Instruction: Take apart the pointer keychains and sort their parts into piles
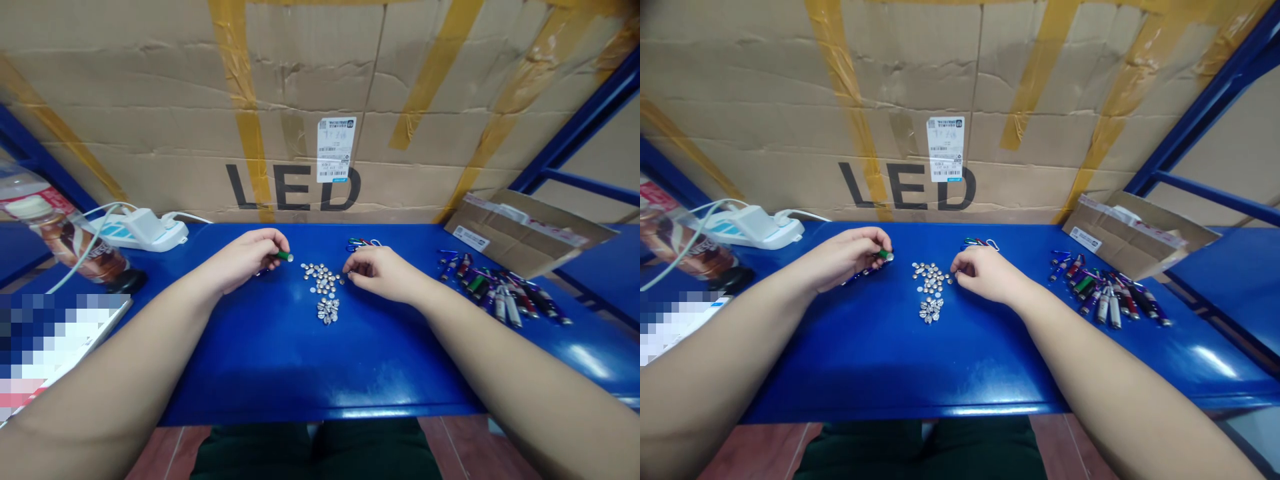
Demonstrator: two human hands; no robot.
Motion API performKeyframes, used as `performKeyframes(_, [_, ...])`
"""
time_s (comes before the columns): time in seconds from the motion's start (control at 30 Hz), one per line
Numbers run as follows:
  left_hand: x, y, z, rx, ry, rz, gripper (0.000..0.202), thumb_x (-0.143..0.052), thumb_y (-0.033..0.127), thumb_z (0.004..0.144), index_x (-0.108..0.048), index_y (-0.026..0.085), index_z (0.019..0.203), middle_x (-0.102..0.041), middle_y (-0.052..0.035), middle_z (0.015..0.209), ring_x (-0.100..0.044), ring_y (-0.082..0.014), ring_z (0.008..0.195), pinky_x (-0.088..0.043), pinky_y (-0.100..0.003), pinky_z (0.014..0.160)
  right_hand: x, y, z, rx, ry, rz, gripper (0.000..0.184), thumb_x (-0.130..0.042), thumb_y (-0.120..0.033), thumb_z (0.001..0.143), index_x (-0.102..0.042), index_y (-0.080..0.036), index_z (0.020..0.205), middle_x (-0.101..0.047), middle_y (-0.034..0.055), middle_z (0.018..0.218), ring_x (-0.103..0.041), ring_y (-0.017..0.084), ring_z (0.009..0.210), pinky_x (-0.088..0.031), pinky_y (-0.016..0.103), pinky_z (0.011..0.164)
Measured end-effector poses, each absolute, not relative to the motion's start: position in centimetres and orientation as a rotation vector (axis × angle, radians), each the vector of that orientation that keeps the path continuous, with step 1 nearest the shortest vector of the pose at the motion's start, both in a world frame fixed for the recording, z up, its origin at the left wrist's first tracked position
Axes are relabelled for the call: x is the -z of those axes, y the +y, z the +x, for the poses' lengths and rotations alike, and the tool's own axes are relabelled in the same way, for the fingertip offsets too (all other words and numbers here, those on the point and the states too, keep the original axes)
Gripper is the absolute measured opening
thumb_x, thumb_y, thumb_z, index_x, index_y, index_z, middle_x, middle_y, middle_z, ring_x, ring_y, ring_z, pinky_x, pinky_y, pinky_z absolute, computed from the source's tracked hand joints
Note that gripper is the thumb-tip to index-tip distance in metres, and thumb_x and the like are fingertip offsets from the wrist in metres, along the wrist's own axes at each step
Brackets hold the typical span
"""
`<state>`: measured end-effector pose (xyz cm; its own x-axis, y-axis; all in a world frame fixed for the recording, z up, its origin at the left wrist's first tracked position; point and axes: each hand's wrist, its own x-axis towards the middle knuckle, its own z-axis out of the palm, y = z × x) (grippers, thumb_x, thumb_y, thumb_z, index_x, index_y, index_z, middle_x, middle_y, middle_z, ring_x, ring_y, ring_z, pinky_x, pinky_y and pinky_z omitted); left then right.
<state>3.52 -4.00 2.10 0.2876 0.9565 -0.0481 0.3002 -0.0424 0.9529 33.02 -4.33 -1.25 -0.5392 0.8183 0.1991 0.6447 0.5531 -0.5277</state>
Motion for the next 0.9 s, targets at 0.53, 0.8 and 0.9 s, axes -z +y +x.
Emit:
performKeyframes(0.53, [-1.6, -4.2, 2.1, -0.402, 1.645, 2.374, 0.018, -0.064, 0.021, 0.071, -0.068, 0.023, 0.087, -0.072, -0.0039, 0.088, -0.067, -0.0233, 0.081, -0.05, -0.033, 0.073, 1.4, -4.4, 33.2, -0.667, -2.38, -1.276, 0.005, -0.066, -0.015, 0.081, -0.065, -0.018, 0.084, -0.068, 0.0006, 0.072, -0.061, 0.015, 0.064, -0.047, 0.028, 0.064])
performKeyframes(0.8, [-0.7, -3.3, 1.1, -0.138, 1.807, 2.441, 0.083, -0.068, 0.059, 0.078, -0.05, 0.025, 0.151, -0.05, -0.0192, 0.154, -0.04, -0.0444, 0.145, -0.038, -0.058, 0.116, 0.8, -4.6, 33.4, -0.663, -2.367, -1.291, 0.004, -0.065, -0.018, 0.085, -0.069, -0.018, 0.086, -0.069, 0.0015, 0.075, -0.062, 0.015, 0.066, -0.049, 0.029, 0.066])
performKeyframes(0.9, [0.2, -2.7, 0.7, -0.028, 1.737, 2.394, 0.094, -0.056, 0.069, 0.086, -0.029, 0.027, 0.165, -0.019, -0.0185, 0.174, -0.014, -0.0429, 0.16, -0.024, -0.061, 0.124, 0.6, -4.7, 33.4, -0.672, -2.37, -1.29, 0.005, -0.064, -0.016, 0.085, -0.069, -0.018, 0.085, -0.069, 0.0013, 0.075, -0.061, 0.015, 0.065, -0.049, 0.029, 0.065])
